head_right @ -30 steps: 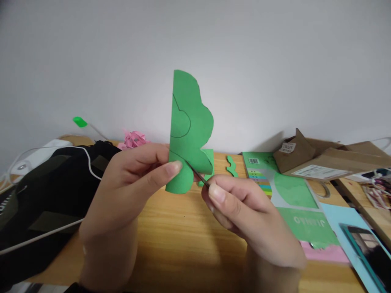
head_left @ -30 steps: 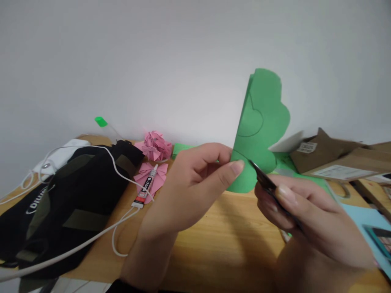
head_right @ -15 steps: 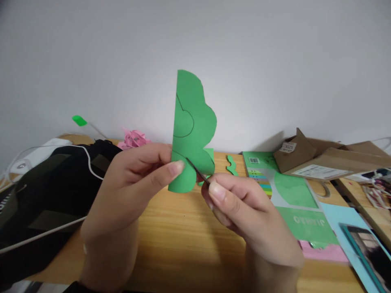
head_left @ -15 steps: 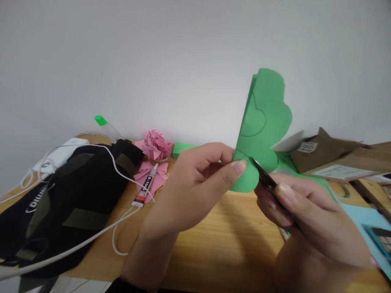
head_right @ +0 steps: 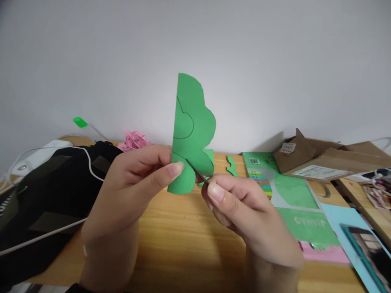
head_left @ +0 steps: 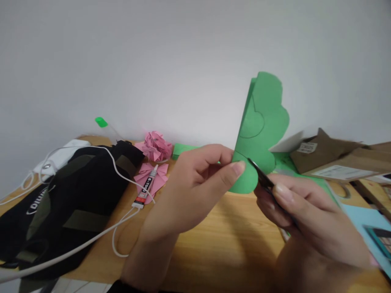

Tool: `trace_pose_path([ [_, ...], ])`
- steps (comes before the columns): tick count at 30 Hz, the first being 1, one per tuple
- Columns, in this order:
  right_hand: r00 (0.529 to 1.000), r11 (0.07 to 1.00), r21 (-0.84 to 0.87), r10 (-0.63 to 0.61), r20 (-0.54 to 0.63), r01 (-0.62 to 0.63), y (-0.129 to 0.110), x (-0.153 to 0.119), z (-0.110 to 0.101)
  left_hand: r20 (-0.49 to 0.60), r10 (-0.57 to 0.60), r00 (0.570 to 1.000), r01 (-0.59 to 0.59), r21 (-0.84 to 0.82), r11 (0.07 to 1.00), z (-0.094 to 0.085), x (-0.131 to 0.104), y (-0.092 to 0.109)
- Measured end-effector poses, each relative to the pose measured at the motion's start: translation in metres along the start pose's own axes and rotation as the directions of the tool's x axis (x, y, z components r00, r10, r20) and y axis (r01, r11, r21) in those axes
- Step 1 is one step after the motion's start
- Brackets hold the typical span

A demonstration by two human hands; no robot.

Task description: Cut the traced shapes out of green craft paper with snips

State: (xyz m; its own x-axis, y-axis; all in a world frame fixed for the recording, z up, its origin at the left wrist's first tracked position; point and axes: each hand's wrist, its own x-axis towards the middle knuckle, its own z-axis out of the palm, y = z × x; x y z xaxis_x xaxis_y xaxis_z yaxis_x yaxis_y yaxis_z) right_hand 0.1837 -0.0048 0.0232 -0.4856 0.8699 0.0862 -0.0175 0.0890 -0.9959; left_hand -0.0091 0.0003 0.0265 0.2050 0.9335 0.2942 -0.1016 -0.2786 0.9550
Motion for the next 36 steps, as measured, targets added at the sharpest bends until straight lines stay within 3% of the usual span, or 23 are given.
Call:
trace_pose_path([
  [20, 0.999, 0.998, -0.040, 0.039, 0.021, -0.038, -0.0003, 0.0005, -0.0057, 0.033, 0.044, 0.998, -0.045, 0.032, 0.998, -0.0030, 0.0009, -0.0011],
  [36, 0.998, 0.999, -0.038, 0.014, 0.056, -0.012, 0.0008, 0.0018, -0.0100, 0.071, -0.006, 0.997, 0.003, 0.042, 0.999, -0.0035, 0.0001, 0.0011],
])
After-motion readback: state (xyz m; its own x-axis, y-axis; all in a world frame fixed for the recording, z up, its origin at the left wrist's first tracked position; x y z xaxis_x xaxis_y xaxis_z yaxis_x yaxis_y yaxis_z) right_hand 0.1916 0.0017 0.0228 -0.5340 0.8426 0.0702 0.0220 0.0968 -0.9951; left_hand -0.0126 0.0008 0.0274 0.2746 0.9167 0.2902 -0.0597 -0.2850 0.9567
